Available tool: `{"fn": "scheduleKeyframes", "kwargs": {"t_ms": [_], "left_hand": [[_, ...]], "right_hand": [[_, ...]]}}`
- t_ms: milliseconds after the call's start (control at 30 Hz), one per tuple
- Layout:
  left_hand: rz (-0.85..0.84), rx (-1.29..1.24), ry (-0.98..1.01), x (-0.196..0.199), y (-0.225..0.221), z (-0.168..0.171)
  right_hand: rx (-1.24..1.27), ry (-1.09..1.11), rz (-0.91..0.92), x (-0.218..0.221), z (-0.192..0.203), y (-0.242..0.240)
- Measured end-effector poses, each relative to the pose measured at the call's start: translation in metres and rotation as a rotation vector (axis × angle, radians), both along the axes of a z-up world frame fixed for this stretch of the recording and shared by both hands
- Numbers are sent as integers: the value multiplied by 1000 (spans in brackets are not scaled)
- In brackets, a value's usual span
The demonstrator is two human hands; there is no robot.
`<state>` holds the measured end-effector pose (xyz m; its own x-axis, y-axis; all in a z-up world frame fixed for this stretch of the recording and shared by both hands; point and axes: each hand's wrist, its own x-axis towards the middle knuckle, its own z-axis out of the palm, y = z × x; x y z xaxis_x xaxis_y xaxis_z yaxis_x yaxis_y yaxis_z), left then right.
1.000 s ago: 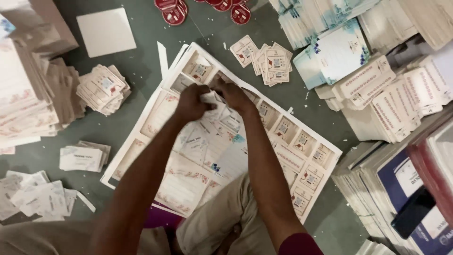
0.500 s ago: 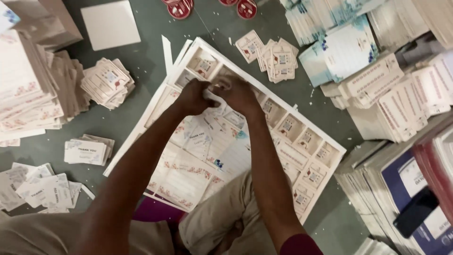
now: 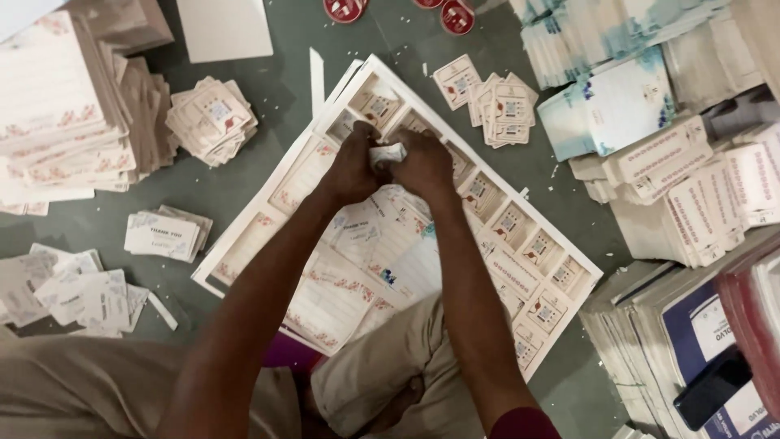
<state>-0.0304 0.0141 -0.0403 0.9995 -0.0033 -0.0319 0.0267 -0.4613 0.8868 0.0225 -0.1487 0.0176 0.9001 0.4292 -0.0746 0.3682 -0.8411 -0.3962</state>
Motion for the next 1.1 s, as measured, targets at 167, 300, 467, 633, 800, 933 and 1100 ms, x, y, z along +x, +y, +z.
{"fn": "scheduleKeyframes", "kwargs": {"t_ms": [167, 300, 467, 633, 800, 933, 1100], "left_hand": [[7, -37, 15, -16, 7, 51], [12, 99, -217, -36, 26, 29], [25, 355, -223, -36, 24, 7], [1, 381, -200, -21, 27, -12], [39, 394, -251, -26, 27, -11], [-33, 336, -165, -34, 30, -40], [253, -196, -263, -68, 9, 19]], "right_hand": [[39, 369, -64, 4, 36, 9], [-29, 348, -28, 3, 13, 11], [124, 254, -43, 5, -45, 9], [643, 698, -230, 37, -31, -41], [1796, 845, -359, 45, 3, -109], [1468, 544, -219, -29, 7, -106], [1149, 520, -619, -52, 35, -36]]}}
